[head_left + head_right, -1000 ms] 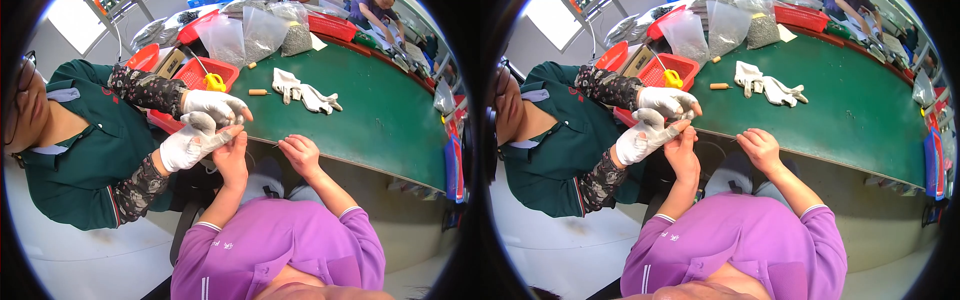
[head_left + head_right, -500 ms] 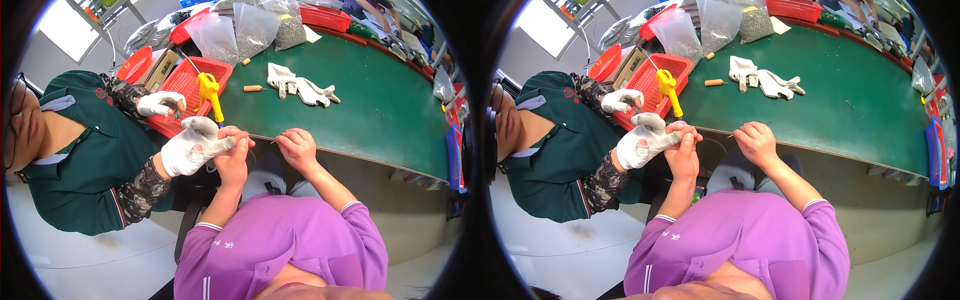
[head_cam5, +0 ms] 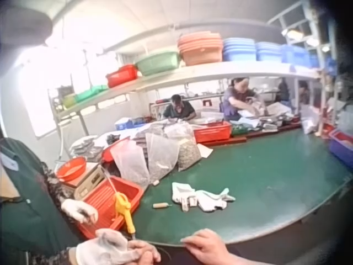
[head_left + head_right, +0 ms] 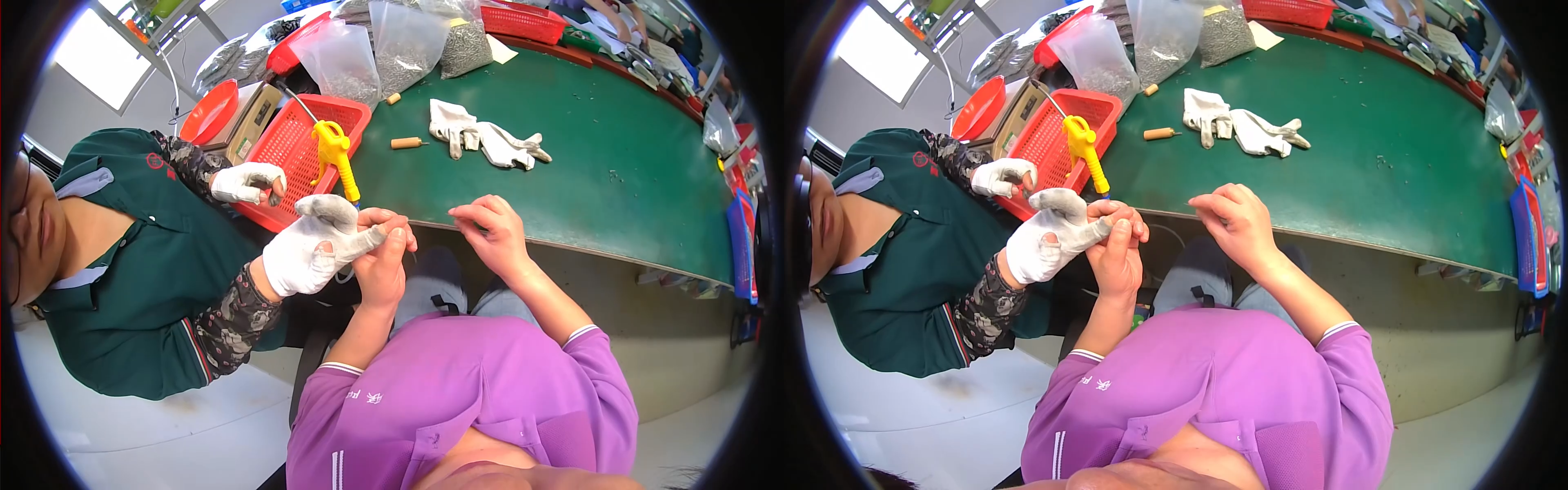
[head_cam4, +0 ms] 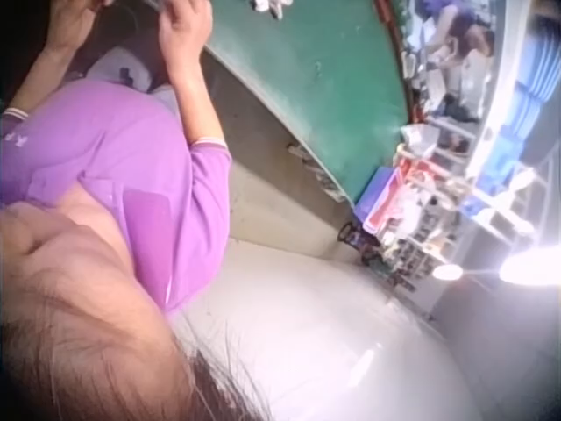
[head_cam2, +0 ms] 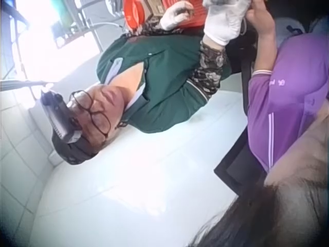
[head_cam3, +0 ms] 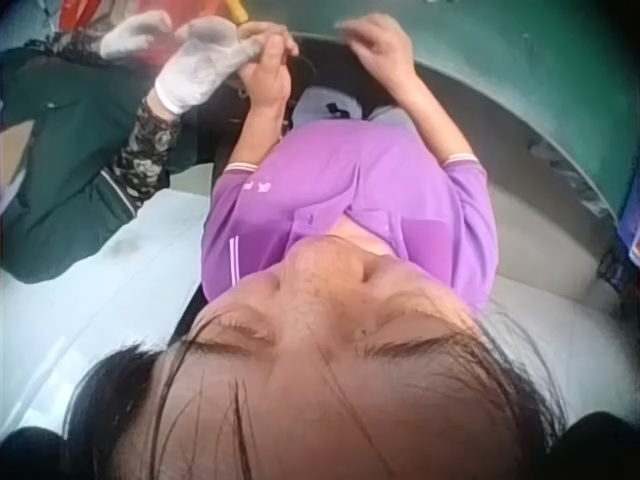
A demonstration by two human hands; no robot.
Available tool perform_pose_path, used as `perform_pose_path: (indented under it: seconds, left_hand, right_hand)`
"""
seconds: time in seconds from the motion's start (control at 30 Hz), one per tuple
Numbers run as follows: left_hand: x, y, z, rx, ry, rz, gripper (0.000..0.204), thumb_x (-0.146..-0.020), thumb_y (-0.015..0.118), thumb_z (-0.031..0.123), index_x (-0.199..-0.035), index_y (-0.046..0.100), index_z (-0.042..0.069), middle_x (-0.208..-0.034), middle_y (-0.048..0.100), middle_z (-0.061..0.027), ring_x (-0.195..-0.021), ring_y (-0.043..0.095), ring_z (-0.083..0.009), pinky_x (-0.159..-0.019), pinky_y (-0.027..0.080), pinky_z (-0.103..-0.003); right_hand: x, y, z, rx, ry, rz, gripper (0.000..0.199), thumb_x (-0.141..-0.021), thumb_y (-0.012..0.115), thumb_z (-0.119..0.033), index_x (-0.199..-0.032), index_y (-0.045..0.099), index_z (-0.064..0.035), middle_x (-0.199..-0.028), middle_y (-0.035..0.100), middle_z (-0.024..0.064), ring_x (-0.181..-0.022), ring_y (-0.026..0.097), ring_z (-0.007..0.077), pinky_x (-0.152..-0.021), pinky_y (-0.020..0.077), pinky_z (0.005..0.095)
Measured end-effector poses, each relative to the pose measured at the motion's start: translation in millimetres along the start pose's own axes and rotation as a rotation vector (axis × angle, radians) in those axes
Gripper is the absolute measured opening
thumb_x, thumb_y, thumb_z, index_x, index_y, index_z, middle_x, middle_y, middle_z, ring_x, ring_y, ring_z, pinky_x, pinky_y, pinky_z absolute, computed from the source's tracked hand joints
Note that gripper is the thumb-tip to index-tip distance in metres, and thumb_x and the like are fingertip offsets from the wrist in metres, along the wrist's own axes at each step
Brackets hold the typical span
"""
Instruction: Cleaning a workbench and assembling small hardware components.
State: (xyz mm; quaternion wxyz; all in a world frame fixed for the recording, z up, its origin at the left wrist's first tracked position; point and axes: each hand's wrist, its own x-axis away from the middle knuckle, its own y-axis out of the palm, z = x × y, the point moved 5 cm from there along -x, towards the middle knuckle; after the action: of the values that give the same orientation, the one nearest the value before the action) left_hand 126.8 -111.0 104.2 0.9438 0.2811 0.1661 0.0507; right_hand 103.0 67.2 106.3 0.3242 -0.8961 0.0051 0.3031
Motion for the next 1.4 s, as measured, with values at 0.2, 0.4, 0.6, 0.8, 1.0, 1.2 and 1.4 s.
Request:
perform_pose_path:
  seconds: [0.2,0.4,0.6,0.8,1.0,1.2,1.4]
  left_hand:
    - [-1,-1,-4,0.086,0.002,0.022,0.015,-0.079,0.054,-0.006,-0.093,0.055,-0.002,-0.099,0.046,-0.0064,-0.069,0.049,-0.0123,-0.058,0.044,-0.026]
    - [-5,6,-5,0.104,0.016,-0.021,0.019,-0.078,0.053,-0.005,-0.093,0.045,0.003,-0.087,0.048,-0.0067,-0.067,0.046,-0.0091,-0.057,0.04,-0.023]
    - [-7,5,-7,0.072,0.046,-0.062,0.017,-0.077,0.05,-0.005,-0.091,0.045,0.003,-0.087,0.047,-0.0061,-0.066,0.044,-0.0094,-0.059,0.04,-0.022]
    - [-6,5,-7,0.029,0.086,-0.072,0.018,-0.077,0.05,-0.005,-0.091,0.044,0.004,-0.086,0.045,-0.0056,-0.069,0.044,-0.0104,-0.063,0.041,-0.024]
    - [-6,3,-8,0.015,0.117,-0.094,0.018,-0.076,0.05,-0.004,-0.091,0.043,0.003,-0.085,0.045,-0.0065,-0.069,0.045,-0.0114,-0.062,0.042,-0.025]
    - [-8,7,-6,-0.043,0.143,-0.085,0.019,-0.074,0.049,-0.003,-0.089,0.041,0.005,-0.077,0.041,-0.0042,-0.059,0.039,-0.0127,-0.052,0.034,-0.024]
    - [-8,8,-5,-0.054,0.168,-0.089,0.019,-0.072,0.048,-0.004,-0.088,0.041,0.005,-0.077,0.041,-0.0045,-0.06,0.039,-0.0132,-0.052,0.034,-0.025]
  right_hand:
    - [-8,-16,-17,-0.016,-0.069,0.034,0.022,-0.068,0.07,0.0,-0.086,0.067,-0.013,-0.074,0.056,0.0016,-0.07,0.054,0.0189,-0.061,0.044,0.0307]
    - [-15,-24,-39,-0.063,-0.13,0.025,0.021,-0.068,0.071,-0.001,-0.085,0.067,-0.0126,-0.074,0.057,0.001,-0.069,0.055,0.0187,-0.059,0.0443,0.0306]
    - [-21,-23,-53,-0.131,-0.162,0.005,0.02,-0.067,0.072,-0.002,-0.083,0.066,-0.0115,-0.073,0.058,0.0008,-0.068,0.055,0.0183,-0.057,0.0444,0.0304]
    - [-24,-18,-62,-0.126,-0.165,-0.035,0.018,-0.068,0.07,-0.006,-0.084,0.065,-0.0118,-0.073,0.056,0.0017,-0.067,0.055,0.0204,-0.058,0.0448,0.0319]
    - [-24,-14,-63,-0.118,-0.151,-0.052,0.016,-0.069,0.069,-0.007,-0.085,0.065,-0.0116,-0.074,0.055,0.0024,-0.068,0.054,0.0211,-0.057,0.0447,0.0321]
    - [-23,-13,-63,-0.117,-0.148,-0.066,0.016,-0.071,0.067,-0.007,-0.085,0.065,-0.0113,-0.074,0.055,0.0028,-0.068,0.054,0.0213,-0.057,0.0445,0.0322]
    - [-22,-12,-66,-0.118,-0.151,-0.053,0.016,-0.069,0.068,-0.004,-0.084,0.065,-0.0101,-0.073,0.056,0.0031,-0.067,0.055,0.0206,-0.057,0.0444,0.0317]
